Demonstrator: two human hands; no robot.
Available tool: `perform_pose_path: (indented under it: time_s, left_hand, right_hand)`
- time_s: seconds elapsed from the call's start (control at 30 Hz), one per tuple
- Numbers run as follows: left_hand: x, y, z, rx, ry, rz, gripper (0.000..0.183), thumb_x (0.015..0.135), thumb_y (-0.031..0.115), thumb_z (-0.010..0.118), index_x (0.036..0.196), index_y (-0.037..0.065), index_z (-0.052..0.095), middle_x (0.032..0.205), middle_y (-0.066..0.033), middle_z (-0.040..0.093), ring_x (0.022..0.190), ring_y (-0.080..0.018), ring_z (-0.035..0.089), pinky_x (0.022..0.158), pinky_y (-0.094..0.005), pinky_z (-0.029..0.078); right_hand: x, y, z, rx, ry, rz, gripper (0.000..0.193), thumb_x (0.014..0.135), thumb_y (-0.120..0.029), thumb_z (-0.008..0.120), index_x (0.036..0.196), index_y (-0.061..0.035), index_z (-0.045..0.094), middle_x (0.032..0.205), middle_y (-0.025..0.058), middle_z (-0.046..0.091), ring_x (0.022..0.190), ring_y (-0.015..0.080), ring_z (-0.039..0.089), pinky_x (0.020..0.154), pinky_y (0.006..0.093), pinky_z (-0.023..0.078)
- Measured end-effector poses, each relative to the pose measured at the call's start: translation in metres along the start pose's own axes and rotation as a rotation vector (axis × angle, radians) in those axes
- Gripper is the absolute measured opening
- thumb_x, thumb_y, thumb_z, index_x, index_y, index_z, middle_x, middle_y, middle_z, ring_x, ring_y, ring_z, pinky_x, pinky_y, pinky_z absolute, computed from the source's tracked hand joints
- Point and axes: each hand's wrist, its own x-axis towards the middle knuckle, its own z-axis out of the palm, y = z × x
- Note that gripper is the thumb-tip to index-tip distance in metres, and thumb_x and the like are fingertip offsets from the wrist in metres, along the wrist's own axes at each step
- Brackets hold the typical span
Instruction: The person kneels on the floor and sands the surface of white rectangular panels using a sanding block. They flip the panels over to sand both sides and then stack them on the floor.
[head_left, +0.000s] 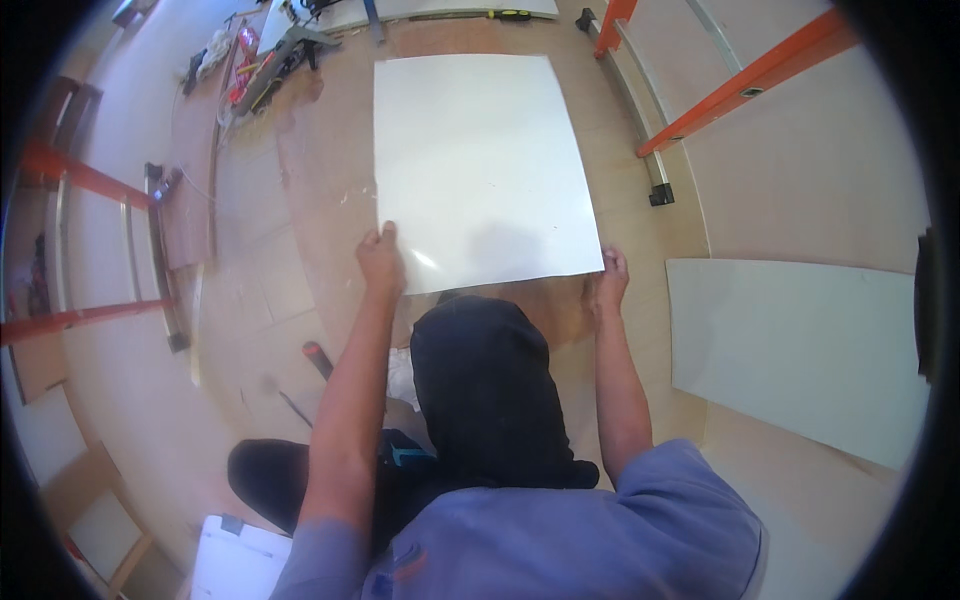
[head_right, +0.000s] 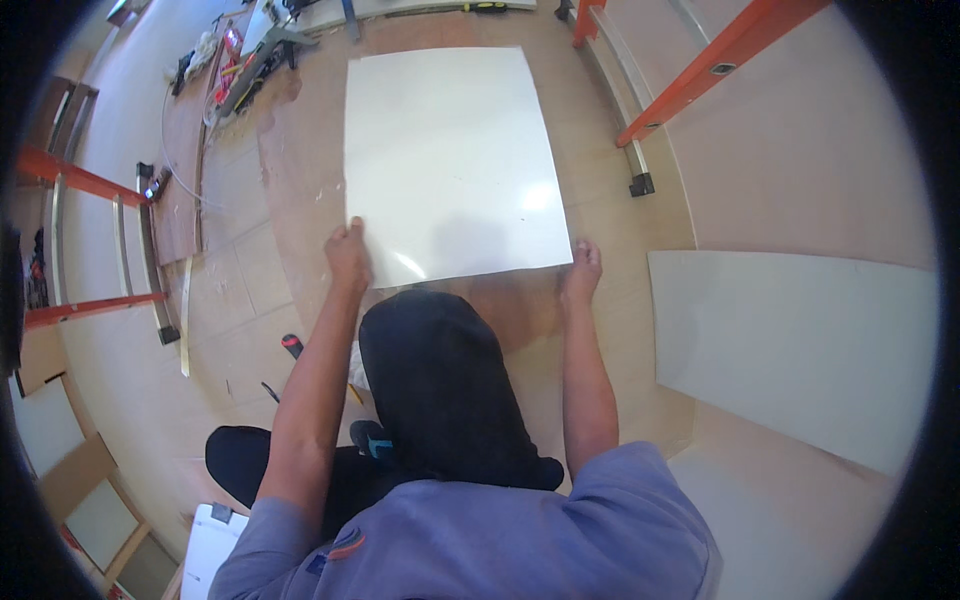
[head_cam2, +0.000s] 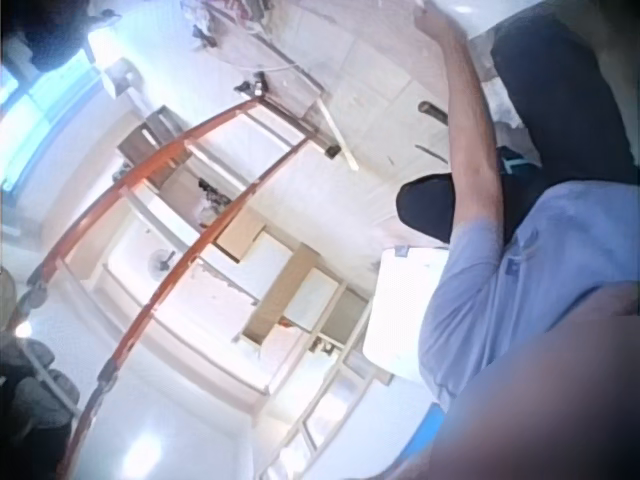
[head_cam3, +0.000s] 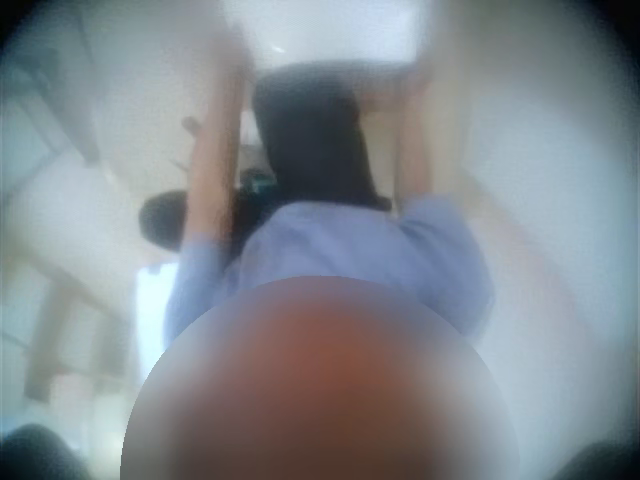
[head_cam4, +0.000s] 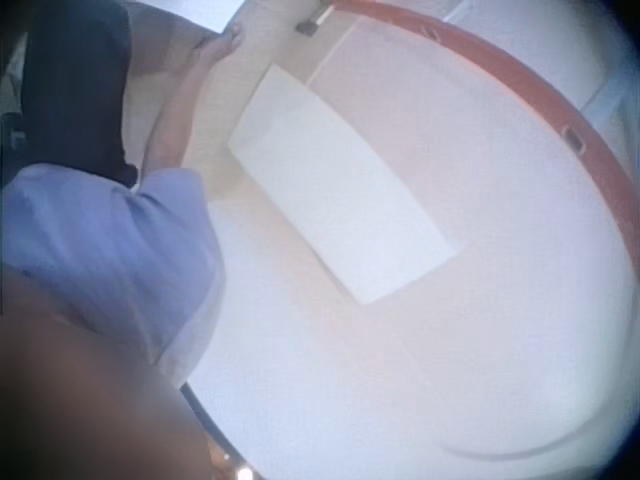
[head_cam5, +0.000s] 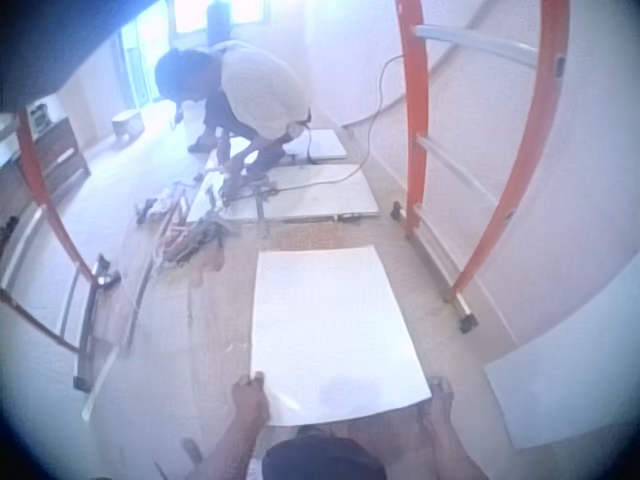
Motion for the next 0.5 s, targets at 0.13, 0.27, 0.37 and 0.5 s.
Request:
perform_pose_path:
  time_s: [0.13, 0.27, 0.37, 0.5]
  left_hand:
    - [-0.017, -0.039, -0.002, 0.300, 0.050, 0.063, 0.019, 0.094, 0.014, 0.071, 0.097, -0.004, 0.067, 0.088, -0.0147, 0.067, 0.082, -0.0242, 0.063, 0.078, -0.0401, 0.049]
    - [-0.026, -0.034, -0.001, 0.496, 0.090, 0.341, 0.021, 0.093, 0.015, 0.070, 0.103, -0.004, 0.070, 0.097, -0.0231, 0.071, 0.096, -0.0369, 0.069, 0.087, -0.0456, 0.052]
    - [-0.008, -0.013, -0.051, 0.730, 0.012, 0.382, 0.026, 0.095, 0.020, 0.068, 0.107, -0.003, 0.071, 0.103, -0.0229, 0.073, 0.100, -0.0365, 0.069, 0.089, -0.0449, 0.053]
    - [0.005, 0.055, -0.093, 0.919, -0.567, 0.177, 0.035, 0.094, 0.029, 0.069, 0.110, -0.002, 0.073, 0.109, -0.0233, 0.073, 0.103, -0.0374, 0.070, 0.091, -0.0449, 0.053]
  right_hand:
    - [-0.005, -0.013, -0.009, 0.133, -0.021, 0.187, 0.037, 0.109, -0.027, 0.053, 0.137, -0.0050, 0.062, 0.135, 0.0126, 0.065, 0.117, 0.0258, 0.064, 0.100, 0.0386, 0.049]
    - [-0.006, -0.019, -0.009, -0.428, 0.093, -0.555, 0.035, 0.107, -0.023, 0.054, 0.134, -0.0034, 0.064, 0.134, 0.0149, 0.066, 0.122, 0.0296, 0.063, 0.106, 0.0422, 0.048]
    - [-0.035, -0.052, 0.056, -0.599, -0.163, -0.878, 0.035, 0.105, -0.022, 0.056, 0.132, -0.0021, 0.066, 0.139, 0.0167, 0.063, 0.129, 0.0316, 0.059, 0.111, 0.0437, 0.045]
    - [-0.074, -0.035, 0.135, -0.988, -0.410, -1.077, 0.058, 0.105, -0.040, 0.055, 0.155, -0.0109, 0.049, 0.169, 0.0174, 0.031, 0.153, 0.0368, 0.034, 0.122, 0.0586, 0.029]
